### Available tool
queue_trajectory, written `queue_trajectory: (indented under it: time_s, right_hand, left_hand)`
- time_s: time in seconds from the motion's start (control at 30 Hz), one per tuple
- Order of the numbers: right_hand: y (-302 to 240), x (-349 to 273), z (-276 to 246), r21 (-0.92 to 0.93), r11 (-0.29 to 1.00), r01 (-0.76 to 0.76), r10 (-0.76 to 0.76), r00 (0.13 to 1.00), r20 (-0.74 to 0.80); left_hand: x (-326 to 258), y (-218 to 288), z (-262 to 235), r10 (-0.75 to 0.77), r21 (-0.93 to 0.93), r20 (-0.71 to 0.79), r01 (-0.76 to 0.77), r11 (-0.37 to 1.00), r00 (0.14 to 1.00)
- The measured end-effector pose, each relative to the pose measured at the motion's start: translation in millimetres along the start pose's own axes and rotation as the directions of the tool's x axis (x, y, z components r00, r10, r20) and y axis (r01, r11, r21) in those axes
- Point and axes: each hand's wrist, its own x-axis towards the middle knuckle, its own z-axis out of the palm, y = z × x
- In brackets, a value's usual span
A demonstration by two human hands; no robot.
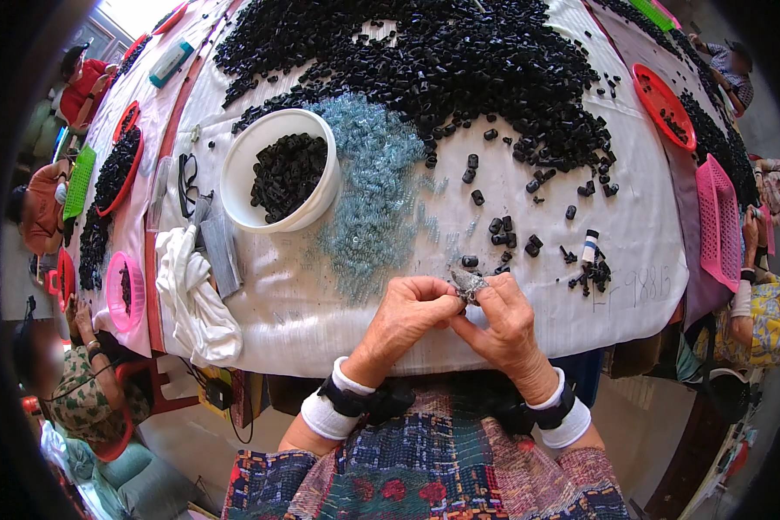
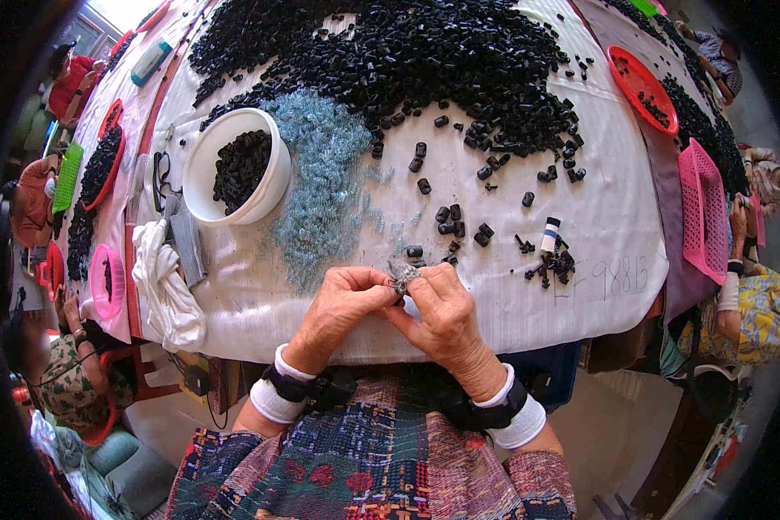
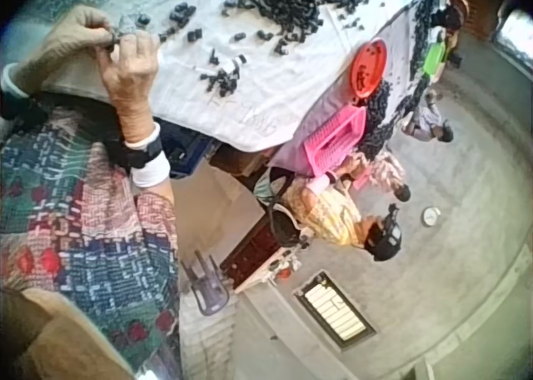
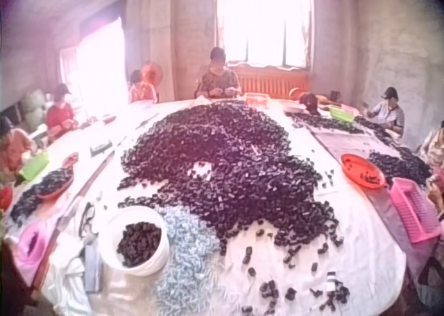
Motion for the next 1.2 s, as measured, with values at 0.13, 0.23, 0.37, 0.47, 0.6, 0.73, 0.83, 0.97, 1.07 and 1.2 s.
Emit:
queue_trajectory:
  time_s: [0.13, 0.23, 0.37, 0.47, 0.6, 0.73, 0.83, 0.97, 1.07, 1.2]
  right_hand:
    - [0.5, -0.1, -1.7, 0.004, 1.0, 0.003, -0.003, 1.0, 0.029]
    - [0.4, -3.3, 0.1, 0.003, 1.0, -0.012, 0.012, 0.999, 0.033]
    - [-1.1, -2.9, 0.1, -0.002, 1.0, 0.014, -0.014, 0.999, 0.038]
    - [0.6, -3.8, 0.6, -0.004, 1.0, 0.024, -0.024, 0.999, 0.022]
    - [0.6, -2.9, 2.3, -0.009, 0.999, 0.041, -0.041, 0.999, -0.003]
    - [-0.3, -1.2, 3.3, 0.007, 0.998, 0.064, -0.064, 0.998, -0.027]
    - [0.4, 0.4, 1.4, -0.011, 0.997, 0.075, -0.075, 0.997, -0.032]
    - [1.8, -1.2, 1.3, 0.001, 0.997, 0.076, -0.076, 0.997, -0.031]
    - [1.4, 1.3, -0.8, 0.029, 0.995, 0.091, -0.09, 0.995, -0.034]
    - [-2.3, 0.5, -1.6, 0.026, 0.999, 0.037, -0.037, 0.999, -0.023]
  left_hand:
    - [-0.1, 1.0, -3.2, 0.02, 0.054, 0.037, -0.022, 0.998, 0.999]
    - [-0.5, 1.0, -4.1, 0.006, 0.061, 0.046, -0.009, 0.998, 0.999]
    - [-1.8, 1.2, -6.6, 0.003, 0.082, 0.052, -0.007, 0.997, 0.999]
    - [-1.5, 0.7, -5.9, 0.026, 0.088, 0.066, -0.031, 0.996, 0.998]
    - [-3.4, 3.4, -4.4, 0.015, 0.007, 0.041, -0.015, 1.0, 0.999]
    - [-5.4, 4.0, -9.3, -0.033, -0.006, 0.079, 0.034, 0.999, 0.996]
    - [-6.5, 4.8, -8.0, -0.039, -0.049, 0.065, 0.043, 0.998, 0.997]
    - [-3.9, 1.2, -10.5, -0.032, -0.067, 0.105, 0.039, 0.997, 0.994]
    - [-2.9, 2.5, -10.2, -0.032, -0.04, 0.128, 0.038, 0.998, 0.991]
    - [-2.4, 0.5, -9.8, -0.061, -0.08, 0.117, 0.071, 0.994, 0.991]
